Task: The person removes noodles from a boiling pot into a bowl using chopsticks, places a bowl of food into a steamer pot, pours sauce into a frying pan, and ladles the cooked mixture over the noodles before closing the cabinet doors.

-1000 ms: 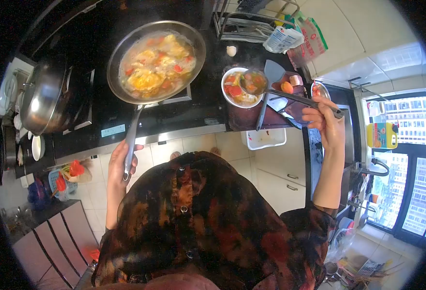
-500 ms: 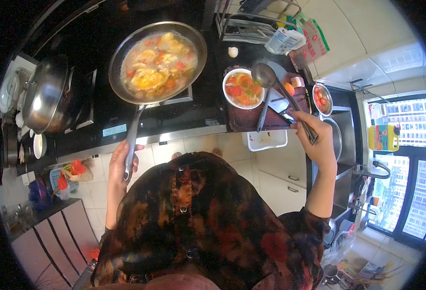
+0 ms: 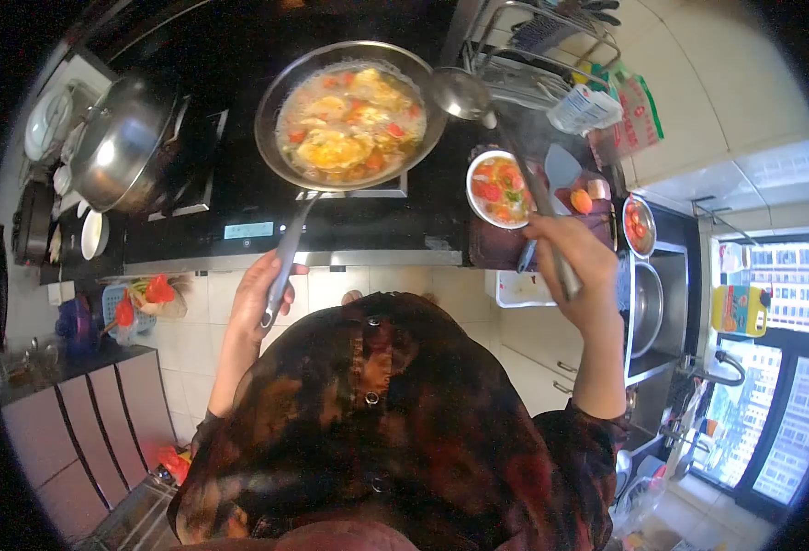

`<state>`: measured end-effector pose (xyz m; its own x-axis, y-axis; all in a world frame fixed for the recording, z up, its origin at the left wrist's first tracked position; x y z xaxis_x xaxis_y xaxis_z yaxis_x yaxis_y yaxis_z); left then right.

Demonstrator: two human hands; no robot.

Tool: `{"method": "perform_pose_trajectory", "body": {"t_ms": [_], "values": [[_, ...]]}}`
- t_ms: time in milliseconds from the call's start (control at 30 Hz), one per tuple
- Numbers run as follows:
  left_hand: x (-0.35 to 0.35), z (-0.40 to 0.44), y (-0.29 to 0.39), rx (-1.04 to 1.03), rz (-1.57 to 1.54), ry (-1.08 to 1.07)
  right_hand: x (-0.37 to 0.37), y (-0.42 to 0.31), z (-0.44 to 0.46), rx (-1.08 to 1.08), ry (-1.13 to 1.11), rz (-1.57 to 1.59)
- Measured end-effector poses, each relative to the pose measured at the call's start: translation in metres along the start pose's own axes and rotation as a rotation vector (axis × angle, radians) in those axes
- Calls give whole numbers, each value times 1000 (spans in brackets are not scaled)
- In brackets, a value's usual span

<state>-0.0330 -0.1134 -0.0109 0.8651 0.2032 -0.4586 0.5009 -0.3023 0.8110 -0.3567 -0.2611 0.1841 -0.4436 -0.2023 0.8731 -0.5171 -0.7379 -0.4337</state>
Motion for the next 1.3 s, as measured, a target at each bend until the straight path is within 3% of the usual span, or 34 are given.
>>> {"method": "perform_pose_trajectory", "body": {"t_ms": [67, 300, 433, 567, 633, 700, 900, 967, 1100, 1167, 1300], "values": [[-1, -1, 1, -7, 14, -12, -25, -9, 16, 116, -79, -8], [14, -4, -12, 44, -171, 49, -140, -13, 65, 226, -353, -122], [58, 1, -51, 141, -158, 165, -180, -15, 67, 214, -370, -239], [53, 5, -61, 165, -170, 90, -176, -9, 49, 173, -231, -118], [50, 8, -71, 172, -196, 77, -160, 26, 27, -34, -166, -79], [42, 7, -77, 175, -218, 70, -134, 75, -4, -99, -53, -181], [2, 9, -97, 169, -97, 159, -81, 264, -109, -599, -176, -480], [-17, 12, -108, 227, -121, 250, -78, 305, -125, -611, -192, -456], [-71, 38, -130, 295, -42, 217, -80, 331, -121, -497, -383, -555], [-90, 55, -144, 279, -44, 196, -85, 339, -117, -357, -398, -582], [-137, 88, -159, 210, -6, 166, -84, 346, -105, -390, -420, -522]]}}
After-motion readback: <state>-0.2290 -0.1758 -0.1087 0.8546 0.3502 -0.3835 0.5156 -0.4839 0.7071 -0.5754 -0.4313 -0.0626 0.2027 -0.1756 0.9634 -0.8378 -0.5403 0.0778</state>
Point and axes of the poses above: each hand's wrist, its own z-axis towards the middle knuckle, its own x-axis out of the back of the hand, y = z × x, the point moved 7 cm from there along z, towards the middle knuckle, and after that the axes turned 12 degrees about -y, right-handed, at the moved point
